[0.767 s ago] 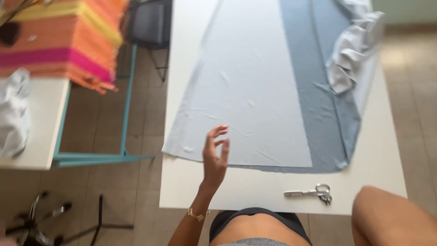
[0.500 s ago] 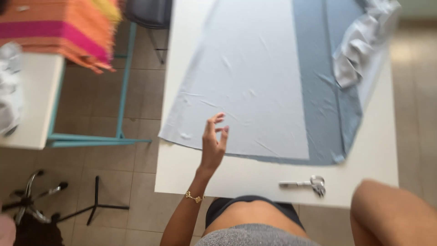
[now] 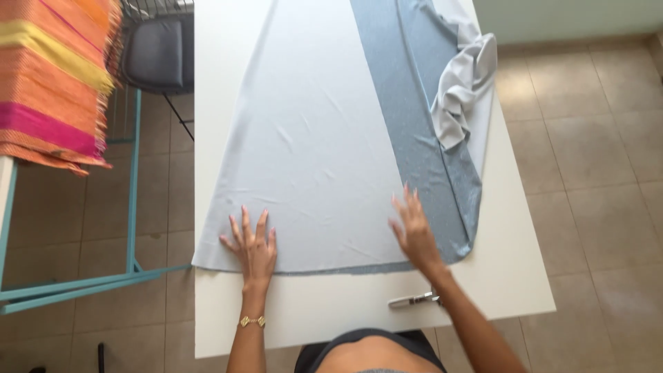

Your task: Smoothing out a large piece of light blue fabric on a cutting table and then cutting it into a specific shape using scissors.

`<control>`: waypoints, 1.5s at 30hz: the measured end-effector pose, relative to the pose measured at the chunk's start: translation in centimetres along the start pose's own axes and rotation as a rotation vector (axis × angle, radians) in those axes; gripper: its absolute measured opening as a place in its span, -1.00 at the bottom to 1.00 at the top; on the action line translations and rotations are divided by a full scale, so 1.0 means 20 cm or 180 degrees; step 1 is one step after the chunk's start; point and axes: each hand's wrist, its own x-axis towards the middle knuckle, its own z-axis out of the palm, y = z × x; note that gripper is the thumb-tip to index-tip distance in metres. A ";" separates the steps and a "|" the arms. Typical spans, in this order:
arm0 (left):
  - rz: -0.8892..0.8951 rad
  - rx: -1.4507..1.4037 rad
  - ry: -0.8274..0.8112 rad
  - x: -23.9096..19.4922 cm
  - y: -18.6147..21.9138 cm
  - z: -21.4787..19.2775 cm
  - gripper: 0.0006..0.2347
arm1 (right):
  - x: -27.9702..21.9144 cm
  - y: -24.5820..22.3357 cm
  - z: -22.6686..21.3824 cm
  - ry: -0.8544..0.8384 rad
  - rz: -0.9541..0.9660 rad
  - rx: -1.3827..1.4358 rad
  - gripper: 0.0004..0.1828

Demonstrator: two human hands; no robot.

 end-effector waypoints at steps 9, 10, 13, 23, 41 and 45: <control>-0.0200 0.0205 -0.0196 -0.09 -0.08 0.03 -0.57 | -0.32 0.38 0.27 -0.0402 0.0581 -0.0875 -0.45; -0.0275 0.0046 -0.0240 -0.12 -0.09 0.02 -0.57 | -0.35 0.43 0.29 -0.0117 0.0601 -0.0769 -0.51; -0.0400 0.0066 -0.0019 -0.09 -0.18 -0.02 -0.50 | -0.31 0.36 0.20 0.0071 0.1179 -0.0748 -0.26; -0.0489 0.0268 -0.0244 -0.26 -0.22 -0.12 -0.42 | -0.37 0.36 0.15 -0.0228 0.1910 -0.0130 -0.57; -0.1249 0.0016 -0.0115 0.26 -0.58 -0.09 -0.45 | -0.43 0.40 0.11 -0.0338 0.2022 -0.0170 -0.79; -0.1548 -0.1384 -0.0570 0.37 -0.71 0.04 -0.57 | -0.38 0.29 0.06 -0.0413 0.2045 -0.0137 -0.75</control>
